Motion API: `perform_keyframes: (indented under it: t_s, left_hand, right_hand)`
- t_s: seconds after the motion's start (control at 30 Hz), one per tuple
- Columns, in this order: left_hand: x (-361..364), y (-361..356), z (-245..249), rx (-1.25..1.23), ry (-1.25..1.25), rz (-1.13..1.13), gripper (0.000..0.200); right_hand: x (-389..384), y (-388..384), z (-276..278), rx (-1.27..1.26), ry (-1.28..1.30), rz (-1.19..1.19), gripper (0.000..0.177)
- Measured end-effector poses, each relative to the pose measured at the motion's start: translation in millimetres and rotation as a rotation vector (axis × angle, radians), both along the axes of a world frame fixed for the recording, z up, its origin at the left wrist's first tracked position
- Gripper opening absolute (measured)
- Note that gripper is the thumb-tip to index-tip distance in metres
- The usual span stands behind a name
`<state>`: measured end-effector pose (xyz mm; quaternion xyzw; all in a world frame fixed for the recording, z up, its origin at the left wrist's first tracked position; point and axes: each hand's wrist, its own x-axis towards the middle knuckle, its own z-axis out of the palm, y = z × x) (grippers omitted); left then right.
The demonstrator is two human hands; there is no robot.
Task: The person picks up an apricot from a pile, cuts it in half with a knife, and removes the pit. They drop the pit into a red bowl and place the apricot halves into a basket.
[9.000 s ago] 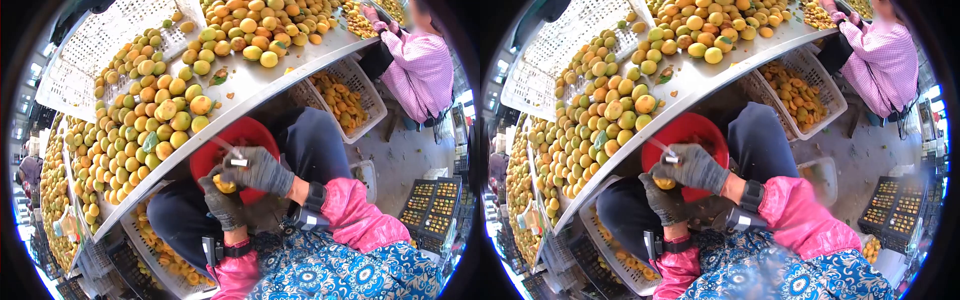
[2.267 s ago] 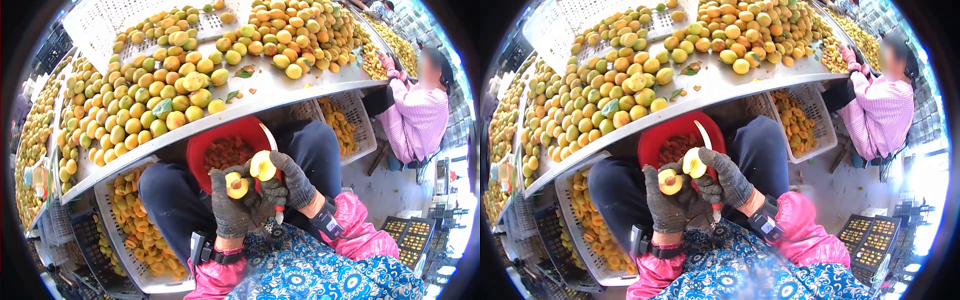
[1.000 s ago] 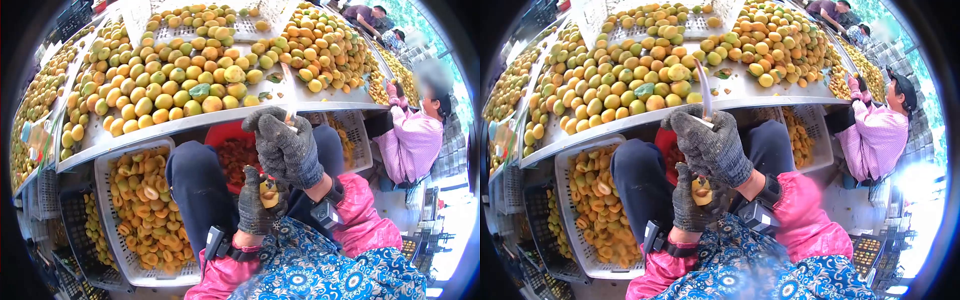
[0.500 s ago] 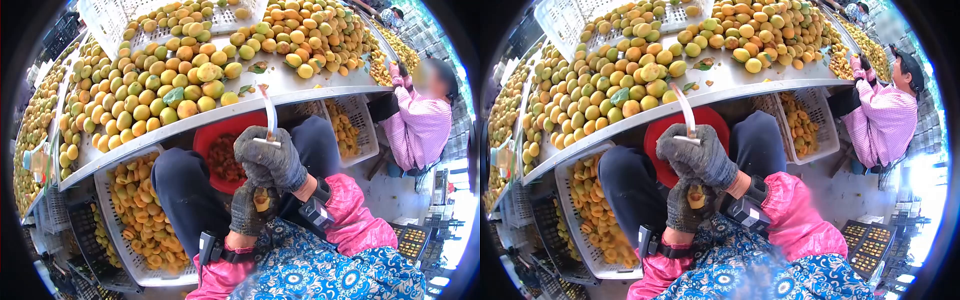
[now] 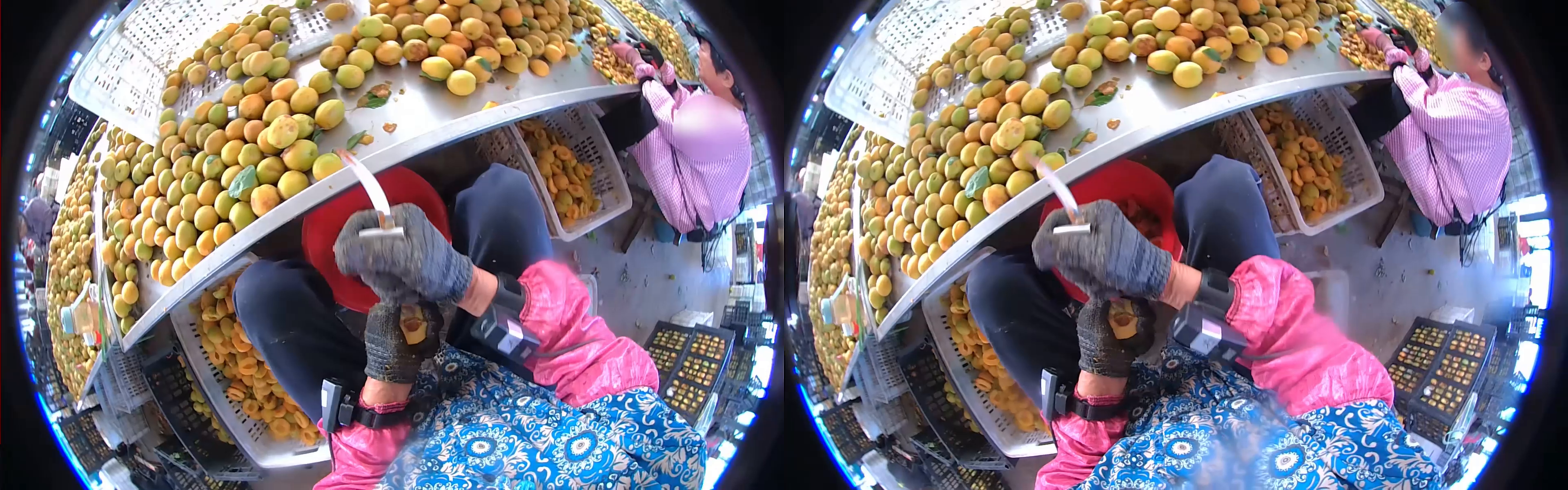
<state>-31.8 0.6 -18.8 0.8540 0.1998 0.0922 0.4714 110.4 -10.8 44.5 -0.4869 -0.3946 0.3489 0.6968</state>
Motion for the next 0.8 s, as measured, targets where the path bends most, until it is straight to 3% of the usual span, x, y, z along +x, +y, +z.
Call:
perform_keyframes:
  t_s: [0.07,0.1,0.17,0.3,0.37,0.5,0.53,0.57,0.6,0.67,0.7,0.73,0.8]
  left_hand:
    - [5,-4,7,-0.292,-0.153,0.133,0.033]
    - [7,-5,2,-0.29,-0.153,0.127,0.033]
    - [9,-9,-7,-0.576,-0.112,0.308,0.038]
    - [13,-8,0,-0.332,-0.043,0.254,0.04]
    - [14,-4,0,0.095,-0.028,0.16,0.036]
    - [24,-1,14,-0.075,-0.032,0.162,0.031]
    - [24,3,9,-0.884,-0.116,0.338,0.034]
    - [24,6,3,-1.699,-0.198,0.503,0.036]
    - [22,7,-6,-1.698,-0.199,0.506,0.036]
    - [16,9,-19,-1.533,-0.148,0.534,0.03]
    - [19,4,-10,-1.226,-0.115,0.511,0.031]
    - [21,3,-8,-1.227,-0.107,0.511,0.031]
    - [24,2,-6,-0.536,-0.144,0.343,0.026]
  right_hand:
    - [10,-11,3,-0.27,0.479,0.109,0.016]
    - [11,-11,-1,-0.266,0.479,0.104,0.016]
    - [10,-11,-12,-0.228,0.597,0.023,0.021]
    - [17,-19,-17,-0.24,0.857,0.018,0.024]
    - [20,-21,-21,-0.23,0.943,0.027,0.023]
    - [24,-23,-20,-0.16,1.05,0.053,0.023]
    - [24,-24,-16,-0.158,1.05,0.049,0.023]
    - [22,-23,-10,-0.168,0.786,-0.029,0.022]
    - [19,-22,-8,-0.174,0.523,-0.103,0.022]
    - [11,-15,-18,-0.141,0.458,-0.074,0.022]
    - [8,-13,-22,-0.111,0.389,-0.047,0.022]
    - [10,-12,-24,-0.114,0.393,-0.052,0.022]
    - [19,-10,-24,-0.136,0.513,-0.123,0.022]
